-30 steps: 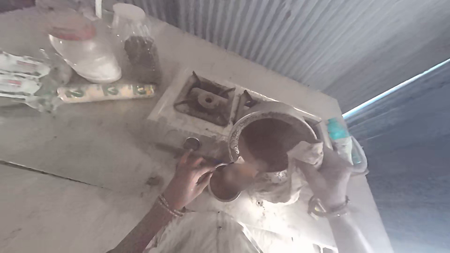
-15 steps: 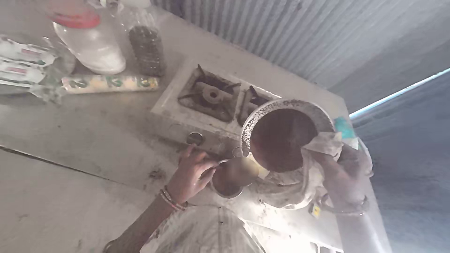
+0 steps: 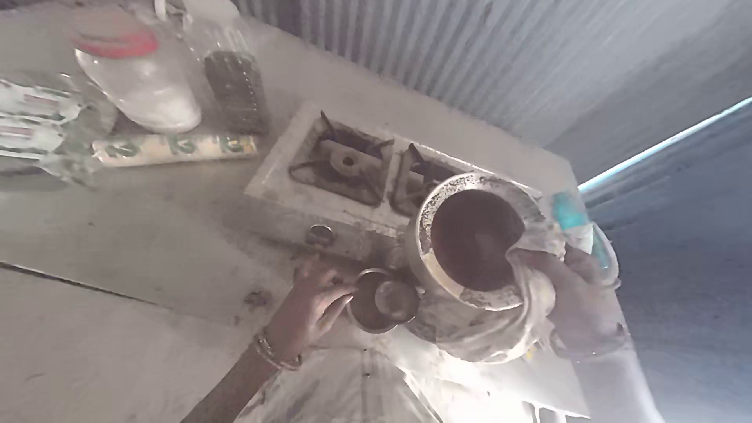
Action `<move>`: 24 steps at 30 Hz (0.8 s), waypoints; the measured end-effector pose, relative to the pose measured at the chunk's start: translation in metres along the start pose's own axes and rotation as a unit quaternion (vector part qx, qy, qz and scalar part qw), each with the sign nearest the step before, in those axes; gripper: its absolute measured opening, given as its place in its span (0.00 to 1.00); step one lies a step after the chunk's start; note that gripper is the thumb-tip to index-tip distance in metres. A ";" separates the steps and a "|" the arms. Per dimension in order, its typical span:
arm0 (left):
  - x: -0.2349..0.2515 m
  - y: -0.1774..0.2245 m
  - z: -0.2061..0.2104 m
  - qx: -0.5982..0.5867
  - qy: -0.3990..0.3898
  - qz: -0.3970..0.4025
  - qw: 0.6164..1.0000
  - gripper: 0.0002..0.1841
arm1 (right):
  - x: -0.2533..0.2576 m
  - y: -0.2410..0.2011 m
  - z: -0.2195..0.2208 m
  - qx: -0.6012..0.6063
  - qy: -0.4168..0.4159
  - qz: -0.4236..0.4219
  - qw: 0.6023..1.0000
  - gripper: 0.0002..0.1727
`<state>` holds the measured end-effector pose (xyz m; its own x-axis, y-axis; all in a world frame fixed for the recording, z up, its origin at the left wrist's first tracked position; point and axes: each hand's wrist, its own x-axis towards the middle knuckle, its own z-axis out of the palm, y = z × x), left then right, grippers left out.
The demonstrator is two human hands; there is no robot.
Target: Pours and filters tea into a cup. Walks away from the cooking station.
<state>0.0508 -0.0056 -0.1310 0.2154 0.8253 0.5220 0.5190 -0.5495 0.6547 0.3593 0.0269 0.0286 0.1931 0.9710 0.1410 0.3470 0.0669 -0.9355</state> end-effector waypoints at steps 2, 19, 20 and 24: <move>0.001 0.004 -0.005 -0.022 0.018 0.001 1.000 0.13 | -0.001 0.001 -0.007 -0.009 0.009 0.011 1.000 0.11; -0.021 -0.011 0.005 0.038 -0.023 -0.023 0.999 0.15 | -0.012 -0.009 -0.021 -0.015 0.063 0.111 0.992 0.09; -0.022 -0.012 0.003 0.033 -0.019 -0.019 0.999 0.16 | -0.011 -0.001 -0.024 -0.001 0.056 0.092 0.994 0.09; -0.025 -0.016 -0.010 0.044 -0.089 -0.024 0.995 0.14 | -0.005 0.028 -0.032 0.048 -0.007 0.043 0.998 0.10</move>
<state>0.0287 -0.0192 -0.1491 0.3279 0.8648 0.3803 0.6017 -0.5015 0.6216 0.3974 0.0170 0.0121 0.2047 0.9773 0.0549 0.2404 0.0042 -0.9707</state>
